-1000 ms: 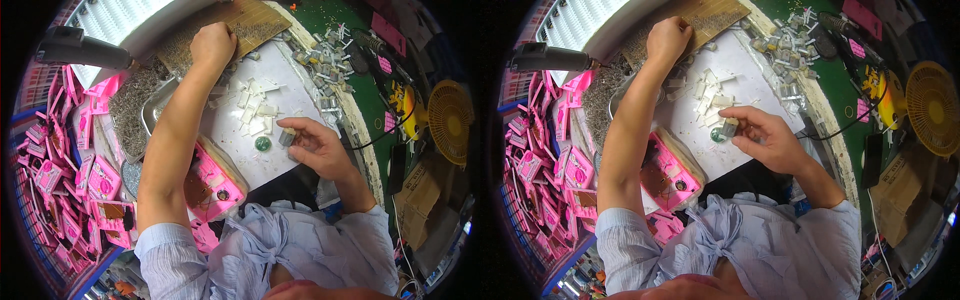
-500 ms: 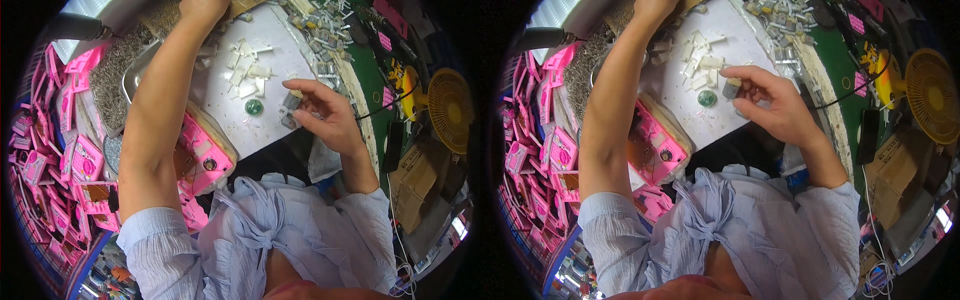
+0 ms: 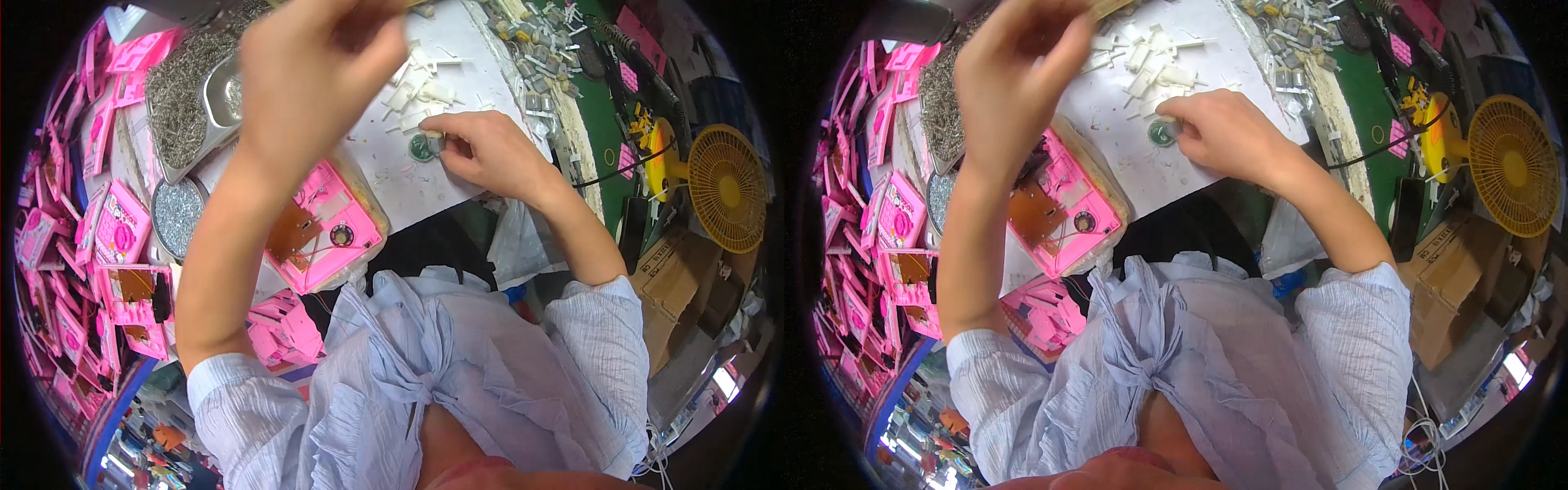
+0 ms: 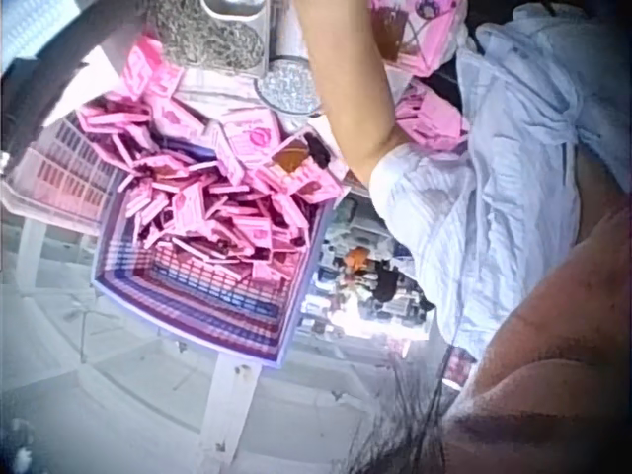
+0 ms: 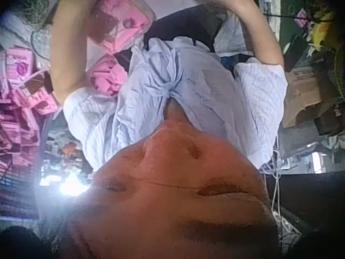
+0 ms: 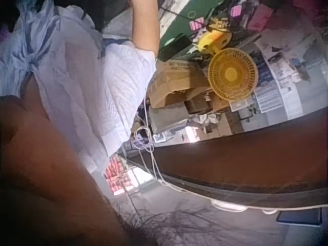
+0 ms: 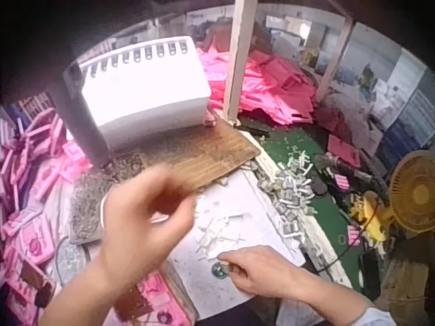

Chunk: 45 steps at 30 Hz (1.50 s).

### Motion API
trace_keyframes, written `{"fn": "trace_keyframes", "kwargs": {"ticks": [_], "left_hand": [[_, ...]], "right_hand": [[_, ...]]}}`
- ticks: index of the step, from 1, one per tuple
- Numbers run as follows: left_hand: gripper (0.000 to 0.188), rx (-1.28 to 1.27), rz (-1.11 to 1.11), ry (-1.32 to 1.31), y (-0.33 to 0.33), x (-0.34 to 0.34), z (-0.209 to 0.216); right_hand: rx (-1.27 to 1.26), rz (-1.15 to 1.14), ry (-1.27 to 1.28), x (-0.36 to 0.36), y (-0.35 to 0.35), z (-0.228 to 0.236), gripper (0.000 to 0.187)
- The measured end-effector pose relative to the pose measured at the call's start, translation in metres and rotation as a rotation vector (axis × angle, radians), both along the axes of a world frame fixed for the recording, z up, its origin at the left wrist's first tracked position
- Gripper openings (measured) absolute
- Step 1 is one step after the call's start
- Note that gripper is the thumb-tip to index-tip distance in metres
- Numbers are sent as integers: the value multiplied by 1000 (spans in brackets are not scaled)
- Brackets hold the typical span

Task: The recorder is assembling and fixing internal components of pink toy cameras, including soldering wires and using an electric screwdriver to secure the housing.

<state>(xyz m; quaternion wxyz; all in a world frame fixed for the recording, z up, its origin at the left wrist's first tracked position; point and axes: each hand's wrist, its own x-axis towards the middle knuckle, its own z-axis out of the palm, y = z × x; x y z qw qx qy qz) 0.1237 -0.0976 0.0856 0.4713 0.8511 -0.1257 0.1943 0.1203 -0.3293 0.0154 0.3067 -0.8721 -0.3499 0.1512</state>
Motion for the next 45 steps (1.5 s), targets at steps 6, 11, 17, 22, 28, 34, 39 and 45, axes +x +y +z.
{"fn": "trace_keyframes", "kwargs": {"ticks": [6,11,17,22,28,34,39,45], "left_hand": [[13,-325,35,411,35,-136,-13],[17,-537,112,436,21,-191,-49],[26,-514,230,435,5,-204,-67],[39,-561,234,399,8,-206,-71],[39,-542,231,396,10,-205,-70],[36,-605,195,340,13,-207,-70],[28,-134,184,43,23,-202,-71],[28,-150,169,24,30,-205,-70]], "right_hand": [[-81,136,-349,-2,19,-11,40],[-146,10,258,6,20,22,51],[504,8,1075,-60,50,25,49],[543,-46,1315,-68,69,17,55],[491,-34,1291,-66,76,12,54],[454,30,954,-75,73,15,50],[280,132,610,-64,77,28,47],[298,265,500,-61,81,33,40]]}}
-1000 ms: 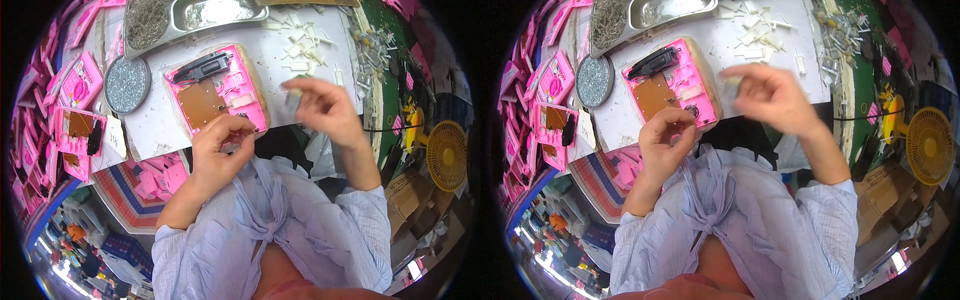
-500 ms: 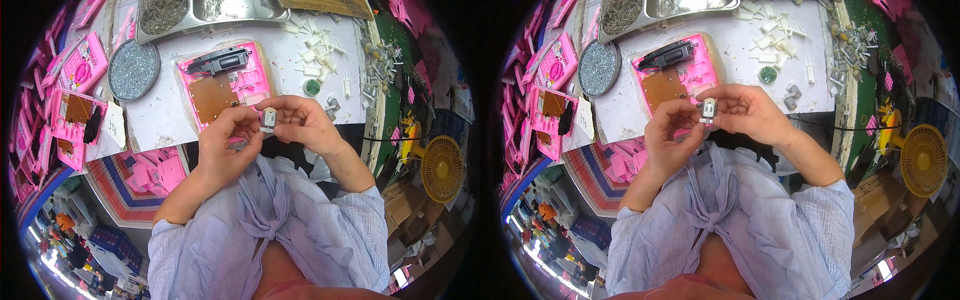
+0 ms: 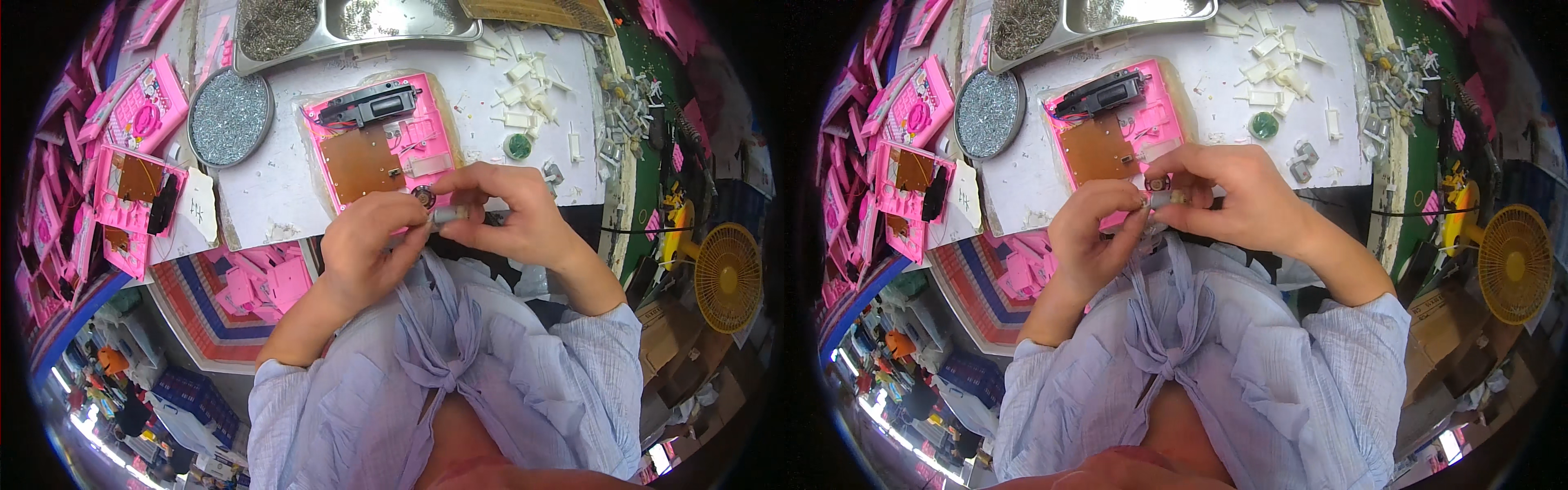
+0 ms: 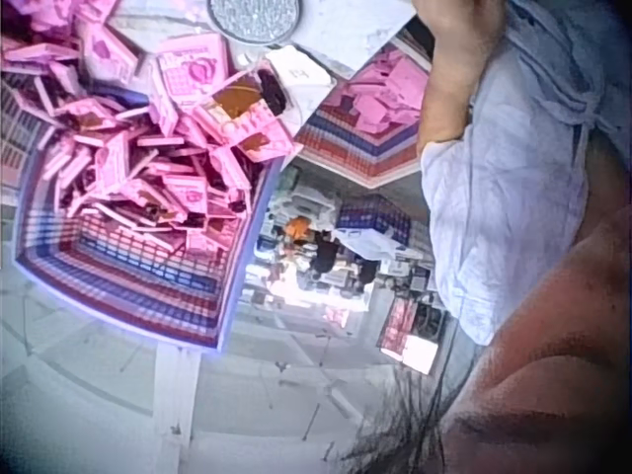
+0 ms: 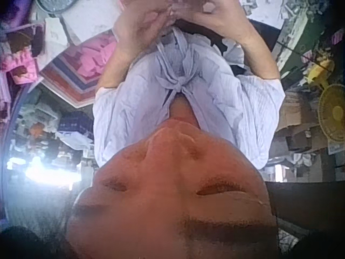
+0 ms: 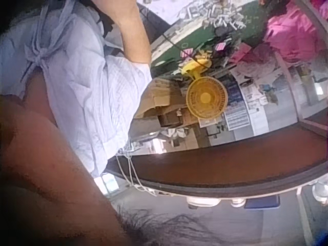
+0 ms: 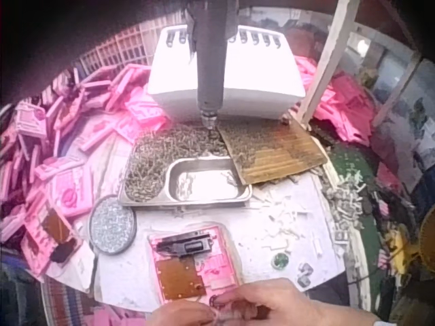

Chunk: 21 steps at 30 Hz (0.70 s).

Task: The recorder is assembling and fixing internal components of pink toy cameras, including soldering wires and using an electric screwdriver to secure the housing.

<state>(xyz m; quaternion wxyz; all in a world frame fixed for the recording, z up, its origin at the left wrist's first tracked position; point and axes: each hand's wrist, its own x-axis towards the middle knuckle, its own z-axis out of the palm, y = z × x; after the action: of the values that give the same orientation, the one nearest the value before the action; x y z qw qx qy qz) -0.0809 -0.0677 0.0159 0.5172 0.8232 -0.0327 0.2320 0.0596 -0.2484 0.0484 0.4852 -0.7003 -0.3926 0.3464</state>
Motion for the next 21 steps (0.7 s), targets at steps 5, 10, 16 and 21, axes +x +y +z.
{"fn": "trace_keyframes", "kwargs": {"ticks": [5,10,16,21], "left_hand": [[24,-109,-46,126,5,-3,2],[18,61,6,101,1,0,-3],[30,-15,80,140,4,4,-1],[33,366,186,192,15,34,-6]], "right_hand": [[275,27,-409,1,1,-10,38],[286,24,-595,-2,1,-14,37],[244,-74,-596,3,-6,-13,37],[249,-220,-559,22,-14,-15,33]]}}
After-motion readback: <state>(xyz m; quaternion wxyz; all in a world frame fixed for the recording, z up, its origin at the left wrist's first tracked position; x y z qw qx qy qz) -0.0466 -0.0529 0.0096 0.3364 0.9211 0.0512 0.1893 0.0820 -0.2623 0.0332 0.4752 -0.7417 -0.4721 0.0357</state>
